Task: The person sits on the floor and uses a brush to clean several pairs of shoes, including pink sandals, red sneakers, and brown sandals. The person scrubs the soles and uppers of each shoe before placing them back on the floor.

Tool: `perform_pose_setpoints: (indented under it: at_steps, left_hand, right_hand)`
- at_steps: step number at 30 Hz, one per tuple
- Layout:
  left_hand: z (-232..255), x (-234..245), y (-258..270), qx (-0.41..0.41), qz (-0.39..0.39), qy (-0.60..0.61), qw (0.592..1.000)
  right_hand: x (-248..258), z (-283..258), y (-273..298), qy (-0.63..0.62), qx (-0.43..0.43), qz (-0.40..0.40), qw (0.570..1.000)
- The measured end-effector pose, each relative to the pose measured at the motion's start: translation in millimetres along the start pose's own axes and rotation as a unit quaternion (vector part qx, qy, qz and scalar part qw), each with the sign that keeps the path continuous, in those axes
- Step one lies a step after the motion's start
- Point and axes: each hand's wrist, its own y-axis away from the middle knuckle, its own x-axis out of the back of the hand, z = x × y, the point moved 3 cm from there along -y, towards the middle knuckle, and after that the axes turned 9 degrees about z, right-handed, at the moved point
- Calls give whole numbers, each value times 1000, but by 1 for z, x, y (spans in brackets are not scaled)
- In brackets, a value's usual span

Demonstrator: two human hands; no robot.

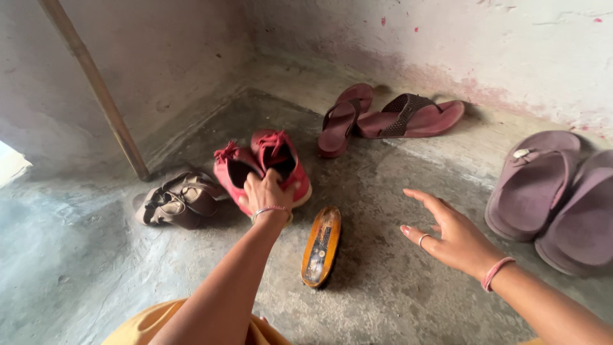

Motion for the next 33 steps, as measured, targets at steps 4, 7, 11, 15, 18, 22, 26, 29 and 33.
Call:
perform_pose_setpoints:
  at_steps: [4,7,11,15,18,22,26,29,33]
  left_hand:
    - [43,28,13,-106,136,105,979]
    - [88,57,42,-187,168,161,954]
    - [140,89,109,-295,97,202,929]
    - [168,94,163,-347,8,241,907]
    - [165,80,192,-380,-41,224,897]
    - [147,50,210,-375,-146,238,884]
    - [132,31,189,-346,-287,300,842]
    - [126,37,173,-252,-239,252,903]
    - [124,40,169,-222,-114,177,952]
  right_hand:
    - [11,3,1,-18,7,17,1000]
    - [18,1,0,-39,21,30,999]
    - [40,-1,5,-106,-52,78,990]
    - [63,10,17,-239,-155,93,954]
    - [63,31,28,-229,-245,71,939]
    - [33,51,22,-77,-153,50,984]
    - [12,76,14,69,-89,64,992]
    - [7,89,13,95,-128,54,986]
    - [16,93,18,98,-111,98,984]
